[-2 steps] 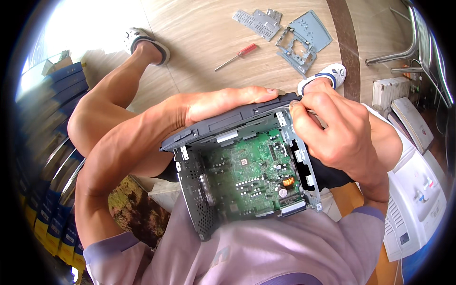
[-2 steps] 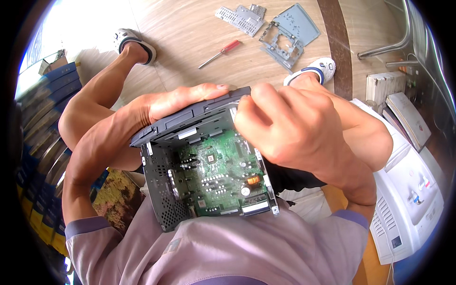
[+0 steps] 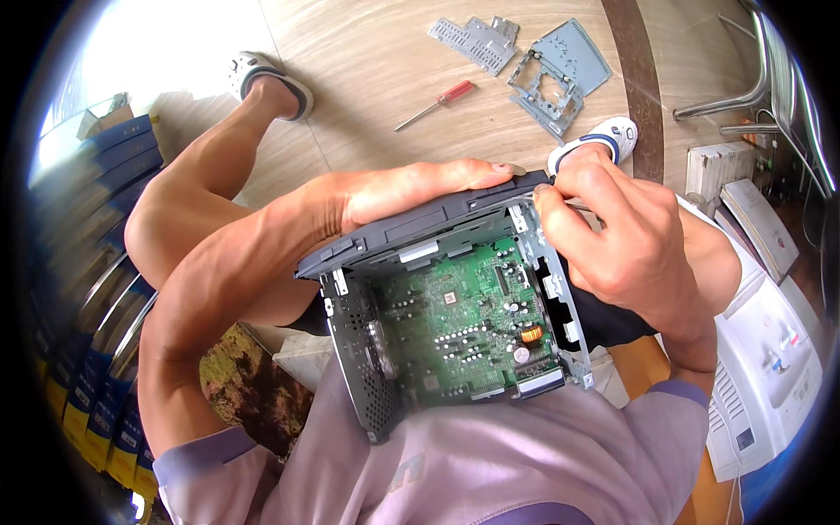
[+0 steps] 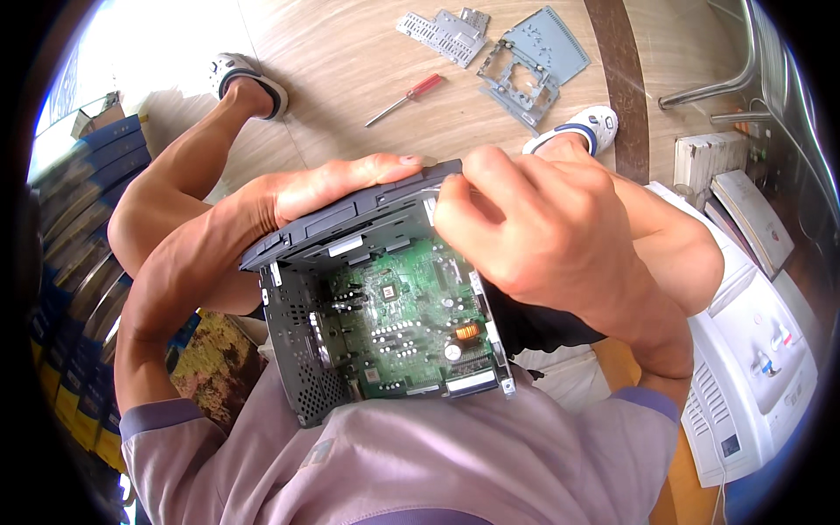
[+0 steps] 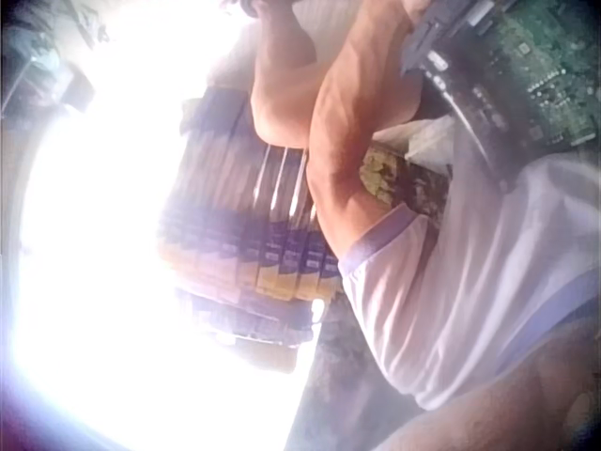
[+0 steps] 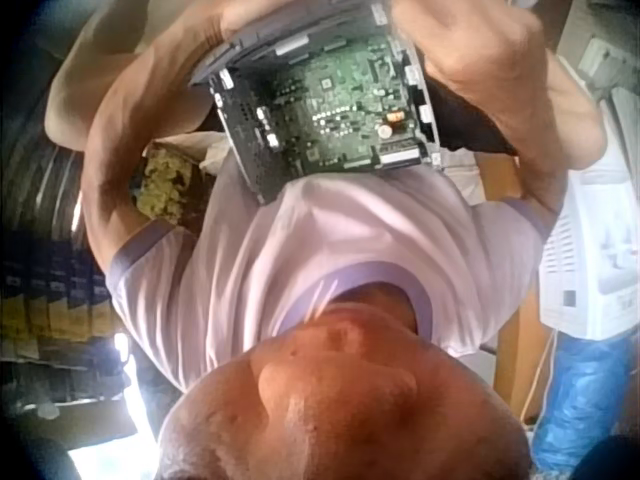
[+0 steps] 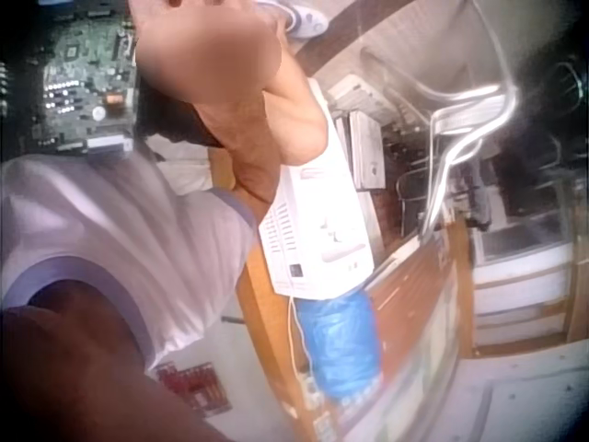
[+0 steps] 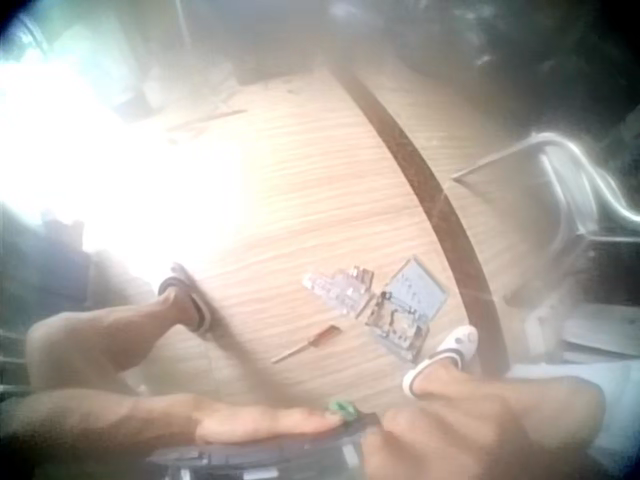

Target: The person disassembles a car stereo by using a small screwdriver to pry and unscrew various components of the metal casing and internal circuit boards.

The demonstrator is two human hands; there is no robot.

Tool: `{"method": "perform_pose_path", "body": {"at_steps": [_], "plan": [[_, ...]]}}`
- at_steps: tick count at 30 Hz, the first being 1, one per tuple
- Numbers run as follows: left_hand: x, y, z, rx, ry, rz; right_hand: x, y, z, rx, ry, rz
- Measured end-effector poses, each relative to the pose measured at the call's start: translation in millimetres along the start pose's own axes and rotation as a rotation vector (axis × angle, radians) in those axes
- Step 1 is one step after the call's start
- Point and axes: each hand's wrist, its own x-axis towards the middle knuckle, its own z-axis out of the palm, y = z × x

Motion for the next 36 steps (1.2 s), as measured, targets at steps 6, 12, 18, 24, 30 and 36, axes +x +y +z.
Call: {"method": "perform_pose_path", "body": {"at_steps": [6, 12, 18, 24, 30, 36], "plan": [[-2, 11, -11, -0.21, 0.001, -0.167, 8, 4, -10, -0.013, -0.055, 0.003], [-4, 22, -28, -0.29, 0.091, -0.211, 6, 5, -32, 0.148, -0.091, 0.111], [19, -15, -10, -0.407, -0.068, -0.33, -1, -15, -46, 0.271, -0.227, 0.099], [67, -48, 6, -0.422, -0.224, -0.525, -19, 4, -22, 0.267, -0.203, 0.101], [78, -64, 14, -0.464, -0.271, -0.627, -32, 8, -16, 0.264, -0.137, 0.111], [75, -65, 5, -0.689, -0.308, -0.749, -19, 20, -38, 0.508, -0.17, 0.216]]}}
